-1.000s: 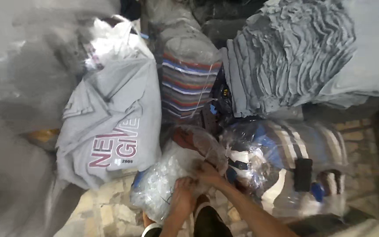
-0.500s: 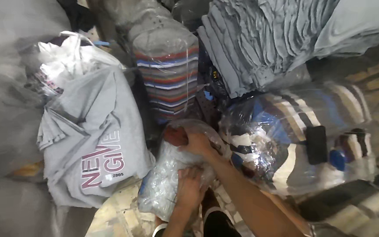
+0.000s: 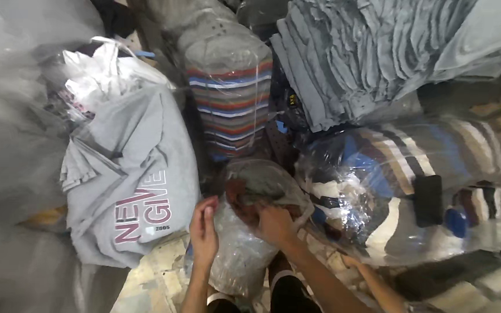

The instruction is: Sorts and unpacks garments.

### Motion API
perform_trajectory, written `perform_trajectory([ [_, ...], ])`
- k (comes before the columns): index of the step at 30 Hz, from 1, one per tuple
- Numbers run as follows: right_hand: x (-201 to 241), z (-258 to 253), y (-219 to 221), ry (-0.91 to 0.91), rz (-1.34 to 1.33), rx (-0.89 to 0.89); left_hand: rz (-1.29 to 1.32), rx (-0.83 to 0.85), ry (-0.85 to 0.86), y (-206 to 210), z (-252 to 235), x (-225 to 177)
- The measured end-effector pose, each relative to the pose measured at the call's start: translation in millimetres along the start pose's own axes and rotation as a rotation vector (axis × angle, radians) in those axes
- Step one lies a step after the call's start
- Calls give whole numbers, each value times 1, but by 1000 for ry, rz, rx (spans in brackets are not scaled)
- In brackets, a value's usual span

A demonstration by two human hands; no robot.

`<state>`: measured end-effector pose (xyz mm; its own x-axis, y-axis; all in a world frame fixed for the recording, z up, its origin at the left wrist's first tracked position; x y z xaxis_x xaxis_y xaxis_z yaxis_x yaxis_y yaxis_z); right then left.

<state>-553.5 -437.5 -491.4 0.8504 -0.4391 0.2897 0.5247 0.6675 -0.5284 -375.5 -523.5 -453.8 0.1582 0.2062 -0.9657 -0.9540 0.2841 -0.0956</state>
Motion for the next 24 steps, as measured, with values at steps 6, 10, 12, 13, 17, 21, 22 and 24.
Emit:
perform_trajectory([
  [6, -2, -25, -22, 14, 56, -17, -467, 292, -223, 51, -22, 59],
  [10, 4, -77, -34, -51, 33, 63, -507, 193, -186, 52, 8, 83],
  [12, -5, -106, -25, -41, -89, 141, -503, 146, -166, 54, 16, 87],
  [13, -6, -115, -22, -52, -126, 173, -480, 121, -155, 54, 17, 89],
  [17, -8, -104, -12, -111, -141, 289, -358, 60, -136, 52, 22, 95],
  [21, -24, -66, -12, -108, -405, 311, -314, 113, -182, 48, 20, 80],
  [22, -25, -53, -13, -113, -463, 296, -348, 172, -182, 50, 18, 74],
  [24, -25, -28, -15, -136, -522, 267, -485, 311, -168, 58, 15, 59],
])
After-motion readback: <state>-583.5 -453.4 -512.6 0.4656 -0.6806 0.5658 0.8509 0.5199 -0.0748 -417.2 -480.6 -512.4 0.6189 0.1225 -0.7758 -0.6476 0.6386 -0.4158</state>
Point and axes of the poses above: each hand's wrist, its own z-axis away from the middle knuckle, its own y-axis out of the palm, x = y × z, the point moved 10 cm from there along -z, towards the middle knuckle, and after that the axes turned 4 degrees about -y, right-handed, at the moved point
